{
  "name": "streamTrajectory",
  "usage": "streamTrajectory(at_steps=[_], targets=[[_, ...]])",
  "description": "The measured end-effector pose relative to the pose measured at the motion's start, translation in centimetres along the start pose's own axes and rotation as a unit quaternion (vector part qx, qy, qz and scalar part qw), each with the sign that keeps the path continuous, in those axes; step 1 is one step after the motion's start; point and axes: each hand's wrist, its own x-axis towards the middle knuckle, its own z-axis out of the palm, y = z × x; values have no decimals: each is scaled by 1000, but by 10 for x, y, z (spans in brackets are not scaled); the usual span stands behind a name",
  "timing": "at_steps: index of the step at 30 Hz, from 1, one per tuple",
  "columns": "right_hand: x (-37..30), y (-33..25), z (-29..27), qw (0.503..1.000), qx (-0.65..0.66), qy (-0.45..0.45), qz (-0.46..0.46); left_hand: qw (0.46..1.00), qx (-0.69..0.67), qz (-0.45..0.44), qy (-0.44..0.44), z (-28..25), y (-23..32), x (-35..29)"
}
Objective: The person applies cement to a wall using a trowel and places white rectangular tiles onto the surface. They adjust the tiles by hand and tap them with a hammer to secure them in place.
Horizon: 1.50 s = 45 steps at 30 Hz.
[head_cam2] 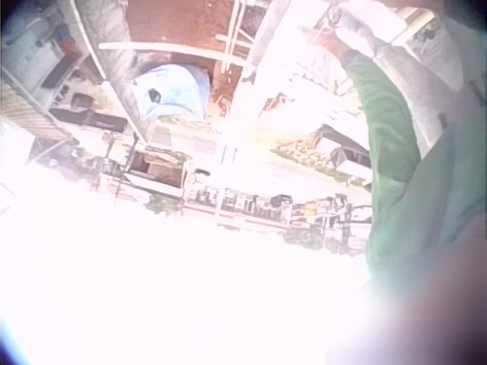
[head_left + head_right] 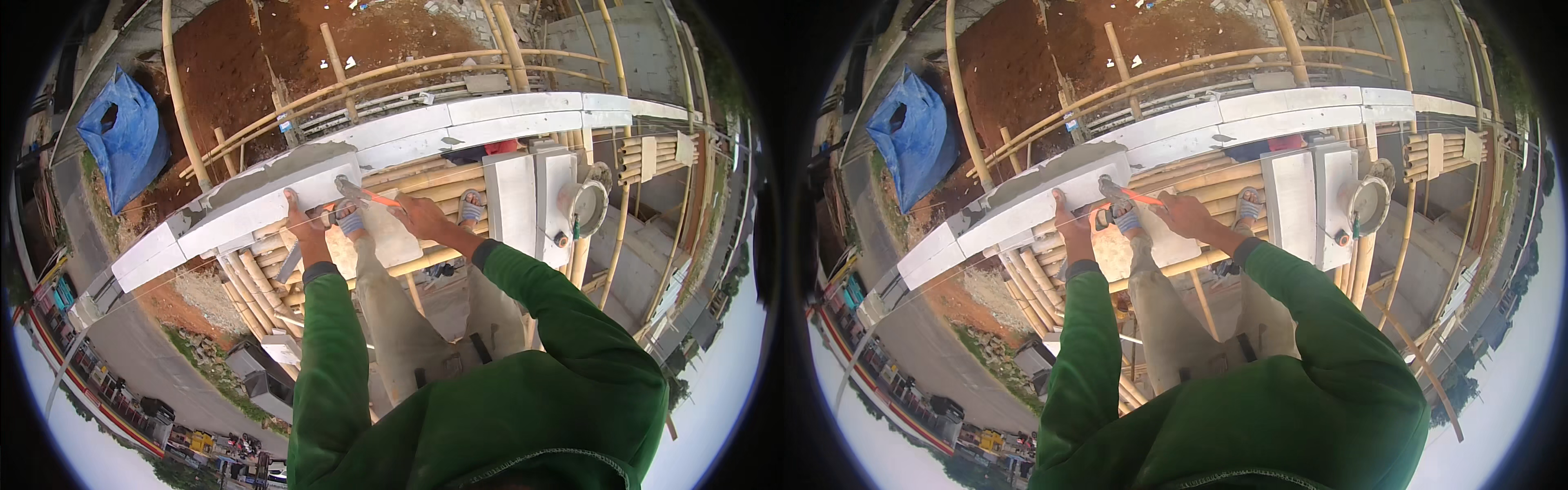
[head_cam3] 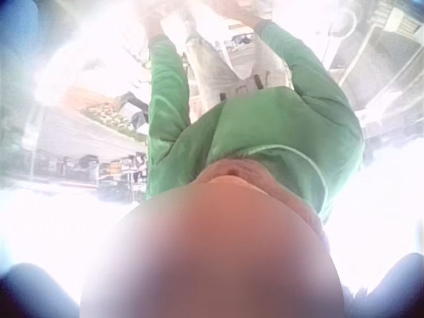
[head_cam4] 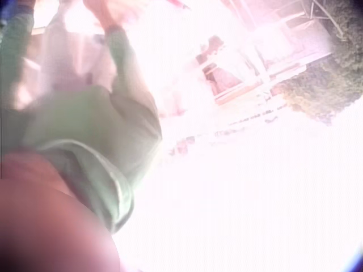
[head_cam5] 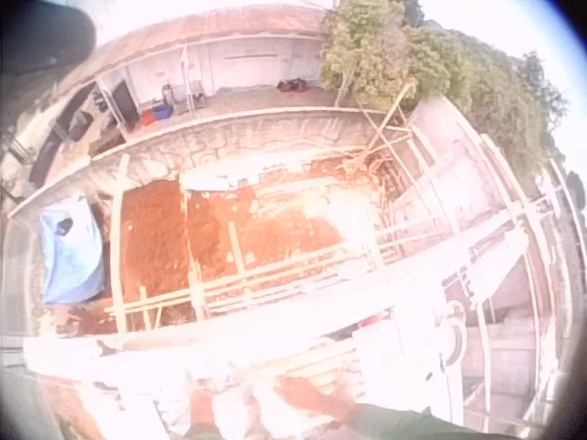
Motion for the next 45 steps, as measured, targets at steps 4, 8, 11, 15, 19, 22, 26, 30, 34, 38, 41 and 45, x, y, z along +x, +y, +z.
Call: streamTrajectory(at_steps=[4, 8, 11, 15, 19, 22, 26, 30, 34, 38, 41, 45], targets=[[-77, 17, 12, 988, 60, 72, 124, 996, 84, 0, -12, -6, 6, -2], [-149, 47, 32, 919, 135, 231, 289, 986, 144, -77, -30, -17, 18, 3], [-198, 92, 42, 809, 233, 293, 453, 983, 125, -134, -1, -32, 14, -2], [-265, 171, 40, 562, 454, 401, 564, 964, 194, -177, 33, -62, -18, -40], [-340, 244, 31, 437, 303, 520, 669, 734, 611, -295, 38, -68, -102, -88], [-399, 327, 25, 408, 212, 527, 715, 526, 775, -327, -123, -43, -202, -110], [-468, 441, 33, 425, 157, 500, 739, 469, 792, -237, -310, 22, -352, -120], [-505, 522, 50, 495, 90, 499, 705, 465, 789, -144, -374, 105, -489, -101], [-511, 544, 92, 486, 15, 489, 724, 394, 814, 41, -425, 166, -585, -68], [-487, 527, 183, 255, 38, 492, 831, 341, 830, 146, -416, 206, -646, -40], [-468, 522, 245, 205, 371, 566, 707, 309, 869, 123, -367, 219, -668, -28], [-448, 527, 259, 165, 484, 602, 613, 307, 880, 49, -360, 213, -681, -32]])
